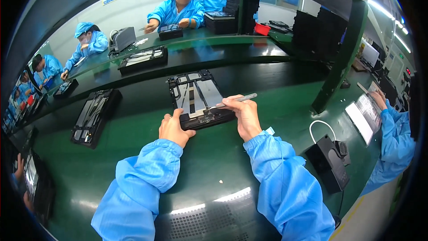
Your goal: The person assembles internal components into a laptop shell using tweezers, then inspects the components.
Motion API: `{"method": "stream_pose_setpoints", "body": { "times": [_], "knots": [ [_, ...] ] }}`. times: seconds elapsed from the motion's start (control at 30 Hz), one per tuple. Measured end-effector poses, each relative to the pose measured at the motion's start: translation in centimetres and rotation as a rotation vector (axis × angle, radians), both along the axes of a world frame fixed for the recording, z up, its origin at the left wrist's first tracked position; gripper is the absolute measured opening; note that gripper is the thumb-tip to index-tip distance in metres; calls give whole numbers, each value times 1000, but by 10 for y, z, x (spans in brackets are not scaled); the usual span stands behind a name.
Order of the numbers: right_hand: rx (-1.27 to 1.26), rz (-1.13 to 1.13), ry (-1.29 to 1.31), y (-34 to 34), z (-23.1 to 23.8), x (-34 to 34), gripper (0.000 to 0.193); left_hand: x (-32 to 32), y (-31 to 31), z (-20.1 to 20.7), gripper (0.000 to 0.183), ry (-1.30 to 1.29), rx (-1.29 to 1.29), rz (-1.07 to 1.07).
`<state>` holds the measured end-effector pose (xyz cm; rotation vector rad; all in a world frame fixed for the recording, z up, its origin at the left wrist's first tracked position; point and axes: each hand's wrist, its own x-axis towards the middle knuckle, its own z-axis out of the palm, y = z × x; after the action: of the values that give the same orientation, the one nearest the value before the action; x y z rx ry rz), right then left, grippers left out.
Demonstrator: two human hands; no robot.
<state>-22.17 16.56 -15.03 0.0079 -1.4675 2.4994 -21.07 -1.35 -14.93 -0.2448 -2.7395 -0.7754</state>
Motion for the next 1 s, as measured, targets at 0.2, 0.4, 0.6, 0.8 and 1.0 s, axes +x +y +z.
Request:
{"method": "stream_pose_setpoints", "body": {
  "times": [0.2,0.4,0.6,0.8,1.0],
  "knots": [
    [-2,9,190,13,36,29,11,15,-5,19,41,269,42,-64],
    [-41,4,283,37,68,83,8,59,12,74,31,582,-375,-317],
    [-250,10,277,46,94,159,8,116,17,108,31,702,-281,-499],
    [-34,-163,296,45,108,229,10,184,4,133,34,634,-138,-536],
    [163,-405,561,33,104,264,11,220,-1,119,37,619,-119,-548]
  ]
}}
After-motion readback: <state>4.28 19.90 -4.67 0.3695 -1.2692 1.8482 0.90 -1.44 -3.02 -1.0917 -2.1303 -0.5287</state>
